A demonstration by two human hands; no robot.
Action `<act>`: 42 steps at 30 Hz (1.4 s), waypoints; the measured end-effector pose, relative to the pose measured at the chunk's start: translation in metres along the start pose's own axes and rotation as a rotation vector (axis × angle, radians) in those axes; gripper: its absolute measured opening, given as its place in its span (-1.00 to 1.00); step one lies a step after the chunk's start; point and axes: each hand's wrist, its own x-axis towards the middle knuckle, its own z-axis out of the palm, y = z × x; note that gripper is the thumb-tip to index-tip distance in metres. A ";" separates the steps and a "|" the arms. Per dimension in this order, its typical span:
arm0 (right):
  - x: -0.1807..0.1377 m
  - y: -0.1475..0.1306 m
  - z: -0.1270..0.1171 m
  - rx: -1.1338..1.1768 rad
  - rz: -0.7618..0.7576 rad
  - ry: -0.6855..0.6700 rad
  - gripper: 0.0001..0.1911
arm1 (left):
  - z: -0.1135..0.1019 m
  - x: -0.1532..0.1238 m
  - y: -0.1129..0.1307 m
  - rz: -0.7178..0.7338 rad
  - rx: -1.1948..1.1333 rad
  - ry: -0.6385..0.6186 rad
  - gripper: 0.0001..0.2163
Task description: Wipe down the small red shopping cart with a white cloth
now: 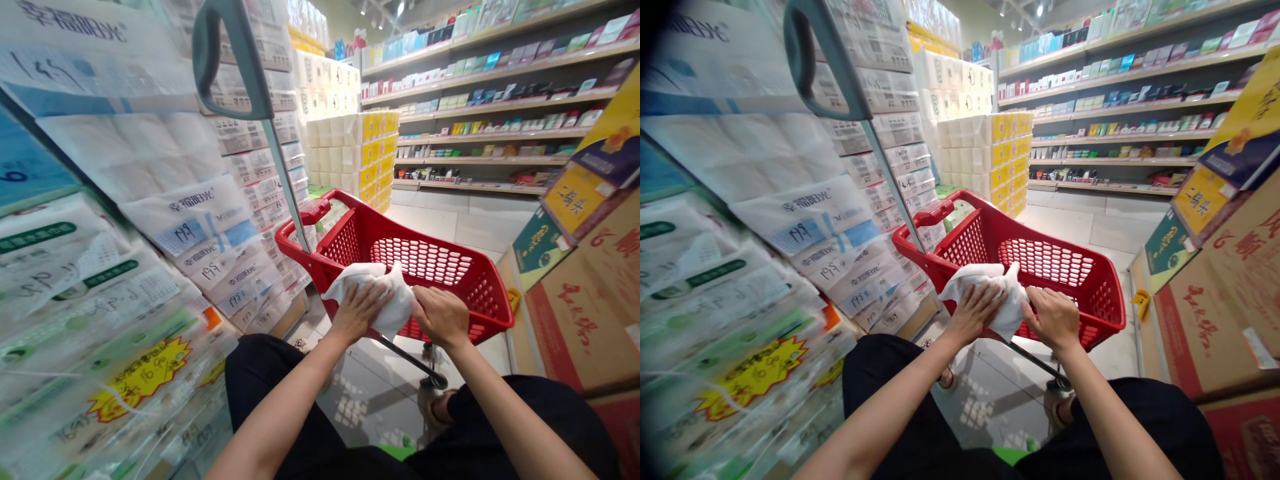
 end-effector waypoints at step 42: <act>0.019 -0.036 0.002 0.007 0.052 0.016 -0.66 | -0.070 0.058 -0.100 -0.287 -0.022 -0.166 -0.61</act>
